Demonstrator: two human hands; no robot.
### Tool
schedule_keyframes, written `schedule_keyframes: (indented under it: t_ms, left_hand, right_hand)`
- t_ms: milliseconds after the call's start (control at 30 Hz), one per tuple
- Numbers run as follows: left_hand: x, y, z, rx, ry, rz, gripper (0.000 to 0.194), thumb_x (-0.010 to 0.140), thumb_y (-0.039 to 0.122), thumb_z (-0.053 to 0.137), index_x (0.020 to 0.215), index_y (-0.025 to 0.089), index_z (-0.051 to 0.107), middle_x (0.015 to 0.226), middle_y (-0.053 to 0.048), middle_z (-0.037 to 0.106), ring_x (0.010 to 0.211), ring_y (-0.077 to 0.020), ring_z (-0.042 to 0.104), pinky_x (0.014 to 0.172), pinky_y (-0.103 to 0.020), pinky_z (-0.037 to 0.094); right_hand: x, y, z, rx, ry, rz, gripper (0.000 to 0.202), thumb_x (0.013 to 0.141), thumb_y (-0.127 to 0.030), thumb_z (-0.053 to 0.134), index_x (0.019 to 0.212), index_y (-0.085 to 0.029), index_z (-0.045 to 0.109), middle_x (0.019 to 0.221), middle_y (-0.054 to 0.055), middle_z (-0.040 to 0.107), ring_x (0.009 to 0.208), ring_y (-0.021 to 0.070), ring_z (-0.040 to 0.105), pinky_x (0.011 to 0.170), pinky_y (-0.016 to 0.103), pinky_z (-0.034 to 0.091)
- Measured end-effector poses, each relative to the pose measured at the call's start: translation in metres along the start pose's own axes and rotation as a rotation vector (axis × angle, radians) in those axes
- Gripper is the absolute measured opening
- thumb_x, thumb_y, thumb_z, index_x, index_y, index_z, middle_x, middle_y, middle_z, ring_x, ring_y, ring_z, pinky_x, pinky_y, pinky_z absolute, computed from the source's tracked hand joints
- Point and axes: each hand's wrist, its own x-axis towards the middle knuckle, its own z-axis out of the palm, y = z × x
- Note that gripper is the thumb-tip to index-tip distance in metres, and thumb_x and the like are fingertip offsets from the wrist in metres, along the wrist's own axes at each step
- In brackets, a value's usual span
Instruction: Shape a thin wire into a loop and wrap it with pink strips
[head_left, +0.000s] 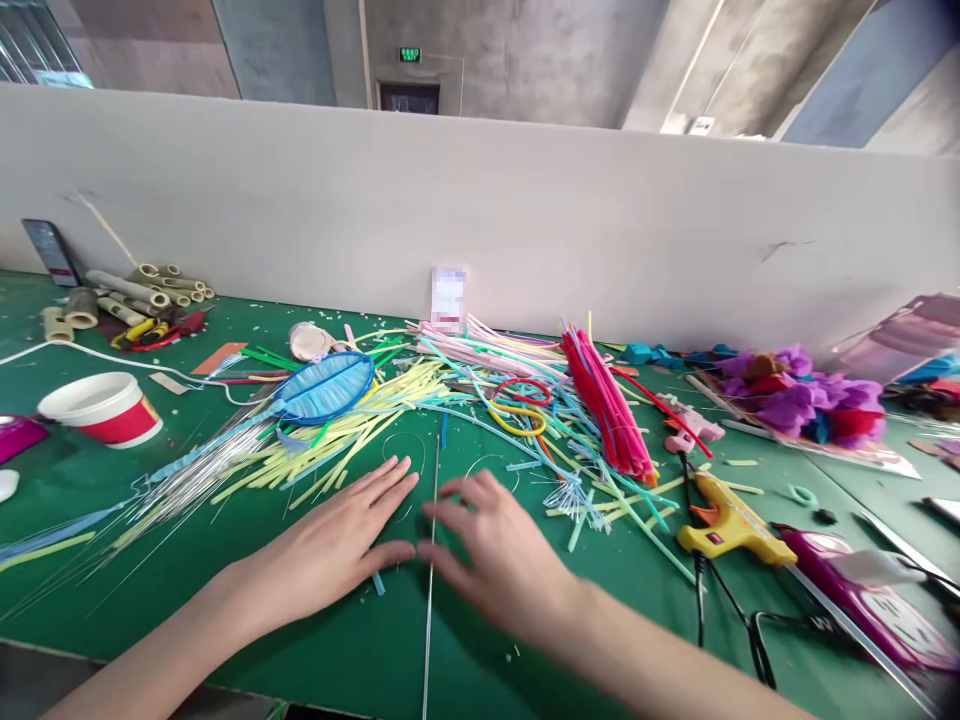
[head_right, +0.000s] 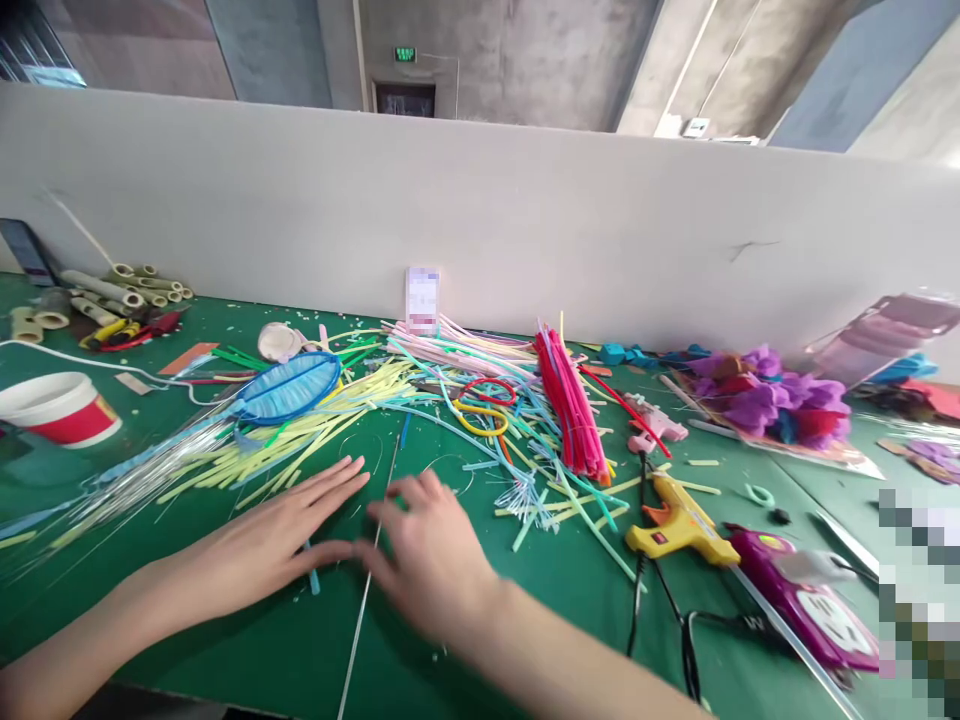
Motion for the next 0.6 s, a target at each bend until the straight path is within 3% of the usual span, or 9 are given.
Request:
schedule_keyframes:
  t_ms: [100,267,400,500,600]
  left_hand:
    - [0.007,-0.004,0.008,0.006,-0.04,-0.016,0.061,0.102,0.05,0.034,0.154,0.018,0.031,0.162,-0.007,0.024,0.149,-0.0257,0.023,0.116,-0.043,0.037]
    - [0.022,-0.011,0.008,0.04,-0.036,0.015,0.067,0.099,0.058,0.036,0.155,0.023,0.029,0.164,-0.007,0.015,0.151,-0.0302,0.014,0.118,-0.049,0.03]
    - [0.025,-0.019,-0.006,0.01,-0.019,0.018,0.067,0.098,0.059,0.038,0.155,0.025,0.03,0.165,-0.006,0.017,0.151,-0.0296,0.017,0.118,-0.048,0.03]
    - [0.025,-0.024,-0.011,-0.005,-0.015,0.05,0.061,0.096,0.057,0.045,0.152,0.035,0.034,0.165,-0.002,0.019,0.151,-0.0323,0.017,0.117,-0.054,0.029]
    - [0.029,-0.028,-0.007,-0.036,-0.011,0.107,0.065,0.094,0.06,0.048,0.153,0.039,0.03,0.164,-0.002,0.022,0.15,-0.0336,0.02,0.117,-0.056,0.028]
  right_hand:
    - [-0.037,-0.017,0.009,0.106,-0.078,-0.106,0.056,0.093,-0.054,0.053,0.14,-0.024,0.053,0.146,0.009,0.053,0.136,0.0327,0.044,0.109,0.05,0.043]
    - [-0.047,0.003,-0.005,0.146,-0.138,0.037,0.049,0.09,-0.027,0.054,0.137,-0.016,0.057,0.153,0.011,0.044,0.143,0.0246,0.039,0.119,0.041,0.033]
    - [-0.063,0.012,-0.017,0.063,-0.171,-0.042,0.056,0.088,-0.019,0.05,0.144,-0.013,0.049,0.152,0.01,0.045,0.144,0.0249,0.036,0.119,0.042,0.033]
    - [-0.089,0.01,-0.007,-0.063,-0.069,-0.088,0.057,0.091,-0.026,0.053,0.147,-0.017,0.047,0.15,0.007,0.046,0.141,0.0282,0.04,0.112,0.042,0.045]
    - [-0.116,0.011,0.01,-0.196,0.081,-0.112,0.068,0.089,-0.041,0.061,0.149,-0.013,0.044,0.146,0.014,0.05,0.132,0.032,0.052,0.1,0.038,0.056]
